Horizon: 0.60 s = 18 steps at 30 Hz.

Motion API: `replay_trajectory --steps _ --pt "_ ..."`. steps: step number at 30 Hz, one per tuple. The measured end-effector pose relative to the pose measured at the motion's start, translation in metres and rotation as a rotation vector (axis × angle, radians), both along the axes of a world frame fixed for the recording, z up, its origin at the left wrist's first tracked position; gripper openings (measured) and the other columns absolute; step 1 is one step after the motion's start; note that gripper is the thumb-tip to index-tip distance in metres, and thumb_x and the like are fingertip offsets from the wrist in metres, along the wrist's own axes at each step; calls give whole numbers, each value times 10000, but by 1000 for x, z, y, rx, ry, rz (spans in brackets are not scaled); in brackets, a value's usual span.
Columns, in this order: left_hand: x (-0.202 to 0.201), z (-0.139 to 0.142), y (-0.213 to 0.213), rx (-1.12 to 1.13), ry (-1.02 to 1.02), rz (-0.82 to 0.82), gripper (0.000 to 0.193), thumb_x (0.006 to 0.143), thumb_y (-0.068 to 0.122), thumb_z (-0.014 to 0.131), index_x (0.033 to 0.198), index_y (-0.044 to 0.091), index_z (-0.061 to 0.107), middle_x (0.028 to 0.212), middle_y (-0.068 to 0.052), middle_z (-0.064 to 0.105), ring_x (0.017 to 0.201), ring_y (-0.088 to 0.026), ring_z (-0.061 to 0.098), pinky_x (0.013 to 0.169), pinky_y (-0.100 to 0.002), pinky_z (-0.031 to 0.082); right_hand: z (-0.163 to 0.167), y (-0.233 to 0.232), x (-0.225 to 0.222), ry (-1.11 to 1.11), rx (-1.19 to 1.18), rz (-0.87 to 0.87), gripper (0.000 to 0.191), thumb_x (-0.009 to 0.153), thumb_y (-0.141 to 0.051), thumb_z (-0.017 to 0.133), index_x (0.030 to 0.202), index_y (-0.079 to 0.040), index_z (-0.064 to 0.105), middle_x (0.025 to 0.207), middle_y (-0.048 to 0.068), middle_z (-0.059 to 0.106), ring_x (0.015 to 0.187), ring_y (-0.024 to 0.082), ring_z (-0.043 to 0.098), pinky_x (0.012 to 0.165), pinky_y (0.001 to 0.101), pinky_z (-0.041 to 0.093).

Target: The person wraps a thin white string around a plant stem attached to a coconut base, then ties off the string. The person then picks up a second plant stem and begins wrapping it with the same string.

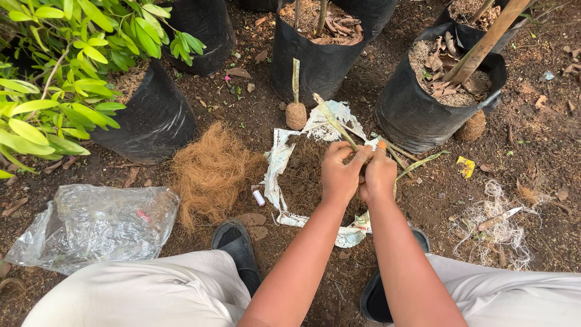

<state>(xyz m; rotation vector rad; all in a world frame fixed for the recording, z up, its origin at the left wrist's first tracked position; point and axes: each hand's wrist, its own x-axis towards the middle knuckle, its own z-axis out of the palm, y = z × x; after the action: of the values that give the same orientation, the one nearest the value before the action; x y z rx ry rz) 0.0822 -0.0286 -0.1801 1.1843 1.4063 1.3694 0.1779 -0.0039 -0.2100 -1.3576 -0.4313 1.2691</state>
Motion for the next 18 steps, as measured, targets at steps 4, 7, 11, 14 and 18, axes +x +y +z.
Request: replay_trajectory --steps 4,7,11,14,18 --pt "0 -6 2 60 -23 -33 325 918 354 762 1024 49 798 994 -39 656 975 -181 609 861 -327 499 -11 3 3 -94 -12 -76 555 1095 -438 437 785 -2 583 555 46 484 396 136 425 343 301 253" --pt "-2 -3 1 17 -21 -64 320 912 342 765 1007 37 789 983 -39 657 900 -178 617 810 -319 507 -11 1 0 -77 114 -73 400 1071 -252 452 768 -10 550 559 53 500 402 150 419 340 321 258" --pt "-11 6 1 -73 -168 -104 293 913 326 758 968 40 782 917 -27 635 754 -137 608 664 -302 505 7 -3 -4 48 -10 47 441 1090 -366 452 885 -25 641 619 28 485 437 117 407 369 278 273" --pt "-23 11 5 -267 -240 -27 344 917 354 746 849 17 758 771 -42 666 617 -123 582 575 -279 471 23 -7 -7 179 66 162 250 1081 -250 495 1013 -17 555 762 57 569 542 127 518 440 267 358" --pt "-37 10 12 -90 -332 66 356 870 314 829 792 -17 724 735 -21 636 625 -91 537 568 -265 421 29 -14 -17 139 187 277 272 1076 -266 491 1069 -4 563 789 81 581 535 106 465 451 260 356"
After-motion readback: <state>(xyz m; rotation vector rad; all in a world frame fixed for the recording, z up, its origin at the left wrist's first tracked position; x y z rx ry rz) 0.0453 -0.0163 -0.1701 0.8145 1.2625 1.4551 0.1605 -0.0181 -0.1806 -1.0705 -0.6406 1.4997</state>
